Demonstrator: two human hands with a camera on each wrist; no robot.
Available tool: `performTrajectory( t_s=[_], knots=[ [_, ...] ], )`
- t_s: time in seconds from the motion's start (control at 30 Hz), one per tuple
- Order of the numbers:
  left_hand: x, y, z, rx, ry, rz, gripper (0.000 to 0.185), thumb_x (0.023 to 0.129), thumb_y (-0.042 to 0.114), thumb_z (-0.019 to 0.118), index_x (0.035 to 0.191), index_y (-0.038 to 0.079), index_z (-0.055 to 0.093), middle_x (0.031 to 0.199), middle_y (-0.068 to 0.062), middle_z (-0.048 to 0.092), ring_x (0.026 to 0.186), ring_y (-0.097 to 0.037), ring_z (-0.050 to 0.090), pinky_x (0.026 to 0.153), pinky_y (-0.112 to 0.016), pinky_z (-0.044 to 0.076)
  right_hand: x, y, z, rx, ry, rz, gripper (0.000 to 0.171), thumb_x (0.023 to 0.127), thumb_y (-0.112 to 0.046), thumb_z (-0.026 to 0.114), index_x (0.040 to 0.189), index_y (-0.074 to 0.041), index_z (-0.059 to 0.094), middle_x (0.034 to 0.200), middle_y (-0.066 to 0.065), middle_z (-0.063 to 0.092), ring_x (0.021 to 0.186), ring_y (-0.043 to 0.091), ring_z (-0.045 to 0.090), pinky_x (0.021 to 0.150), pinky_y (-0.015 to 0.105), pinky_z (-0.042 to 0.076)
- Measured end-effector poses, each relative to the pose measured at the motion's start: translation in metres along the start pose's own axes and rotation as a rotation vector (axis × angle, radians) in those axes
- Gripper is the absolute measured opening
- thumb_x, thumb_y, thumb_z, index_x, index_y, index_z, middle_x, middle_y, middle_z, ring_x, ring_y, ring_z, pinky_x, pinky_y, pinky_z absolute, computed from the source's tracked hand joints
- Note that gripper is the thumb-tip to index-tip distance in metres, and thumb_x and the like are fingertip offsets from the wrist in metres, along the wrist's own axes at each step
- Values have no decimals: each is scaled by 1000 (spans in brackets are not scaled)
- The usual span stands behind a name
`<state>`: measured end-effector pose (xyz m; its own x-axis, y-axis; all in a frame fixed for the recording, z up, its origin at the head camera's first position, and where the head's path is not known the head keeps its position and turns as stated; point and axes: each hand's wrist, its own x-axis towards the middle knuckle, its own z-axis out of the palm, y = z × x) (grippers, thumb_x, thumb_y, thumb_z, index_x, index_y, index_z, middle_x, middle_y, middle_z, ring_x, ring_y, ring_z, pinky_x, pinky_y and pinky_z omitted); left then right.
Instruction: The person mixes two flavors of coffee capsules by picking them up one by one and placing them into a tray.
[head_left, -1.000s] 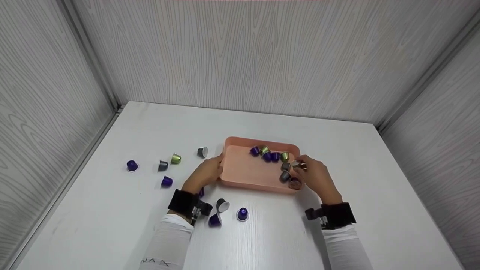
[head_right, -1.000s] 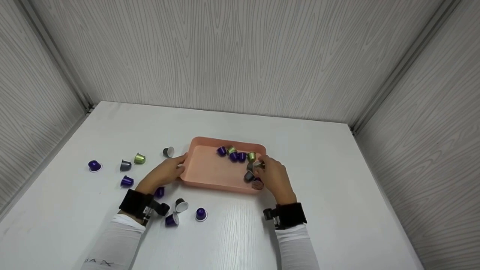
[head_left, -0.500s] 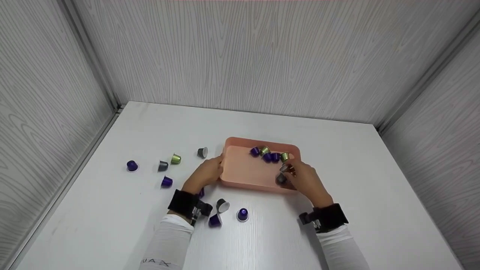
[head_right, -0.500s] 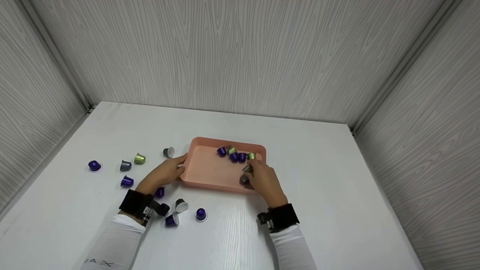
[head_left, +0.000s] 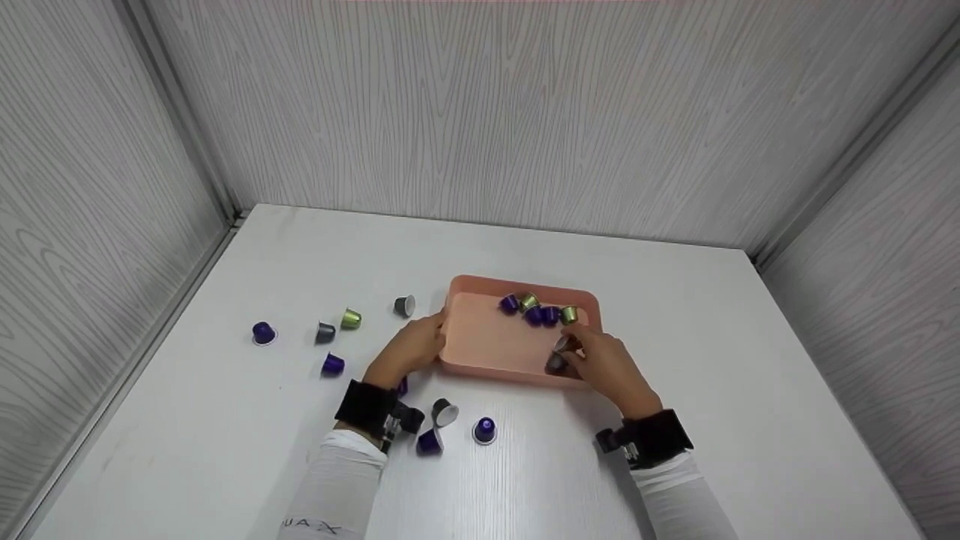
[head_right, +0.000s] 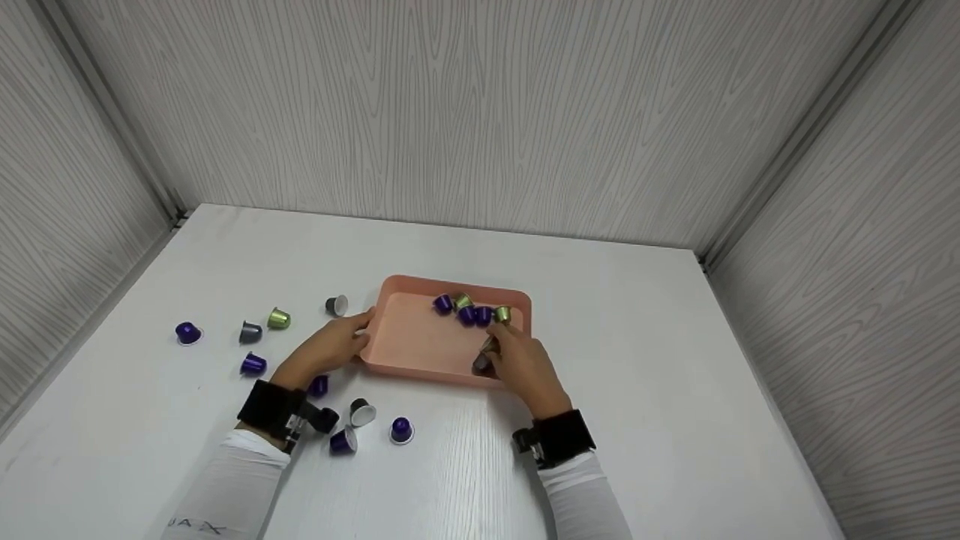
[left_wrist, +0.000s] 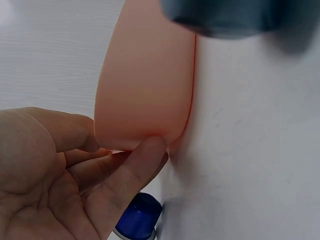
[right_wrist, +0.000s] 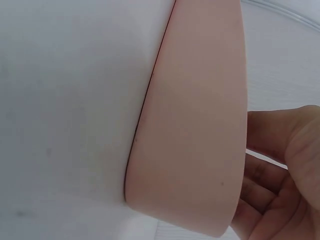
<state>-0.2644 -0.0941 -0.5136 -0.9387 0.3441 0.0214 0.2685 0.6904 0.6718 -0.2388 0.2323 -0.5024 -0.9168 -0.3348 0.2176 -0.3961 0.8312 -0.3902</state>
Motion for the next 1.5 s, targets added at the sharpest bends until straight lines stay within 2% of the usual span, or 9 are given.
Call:
performTrajectory(
  t_s=[0.2, 0.6, 0.83, 1.03, 1.17, 1.4, 1.5],
  knots=[
    [-3, 3, -3, 9, 17, 10, 49, 99, 10, 44, 147, -1, 41, 132, -22, 57, 117, -31, 55, 101, -46, 41, -1, 7, -4, -12, 42, -46, 29, 90, -9, 70, 118, -7, 63, 102, 11, 69, 91, 27, 66, 75, 43, 54],
    [-2, 0, 0, 5, -1, -18, 51, 96, 4, 43, 146, -3, 41, 131, -22, 58, 110, -29, 56, 99, -45, 42, -5, 22, -21, 24, 109, 98, 30, 97, -19, 62, 122, -2, 63, 108, 14, 66, 96, 31, 64, 79, 46, 53],
    [-2, 0, -1, 4, -13, -20, 53, 96, 6, 44, 148, -2, 37, 136, -21, 54, 118, -29, 55, 103, -46, 40, -7, 30, -23, -26, 41, 186, 41, 95, -22, 65, 130, 0, 59, 116, 21, 63, 98, 33, 64, 79, 47, 53],
    [-1, -1, -3, 17, -5, -15, 55, 95, 10, 46, 148, -1, 38, 138, -21, 52, 124, -30, 52, 105, -44, 38, -7, 34, -21, -39, -7, 225, 49, 96, -22, 63, 136, 3, 53, 106, 18, 66, 85, 28, 64, 69, 44, 52],
    [-2, 0, -6, 36, -4, -40, 55, 96, 14, 50, 149, 1, 39, 139, -19, 53, 125, -31, 51, 105, -45, 38, -6, 35, -19, -51, -49, 243, 51, 97, -22, 61, 139, 4, 49, 103, 16, 69, 80, 26, 65, 66, 42, 52],
    [-5, 3, -16, -7, 57, -68, 53, 98, 18, 54, 147, 2, 41, 137, -17, 55, 120, -33, 56, 102, -47, 41, -6, 35, -17, -54, -75, 256, 49, 98, -19, 58, 141, 2, 48, 104, 17, 69, 75, 23, 63, 63, 39, 51],
    [-6, 1, -20, 13, 97, -64, 52, 98, 19, 54, 147, 3, 43, 136, -16, 57, 117, -32, 59, 101, -47, 42, -6, 35, -17, -55, -75, 244, 48, 98, -17, 58, 141, 3, 48, 101, 16, 70, 70, 21, 61, 59, 37, 49]
  ],
)
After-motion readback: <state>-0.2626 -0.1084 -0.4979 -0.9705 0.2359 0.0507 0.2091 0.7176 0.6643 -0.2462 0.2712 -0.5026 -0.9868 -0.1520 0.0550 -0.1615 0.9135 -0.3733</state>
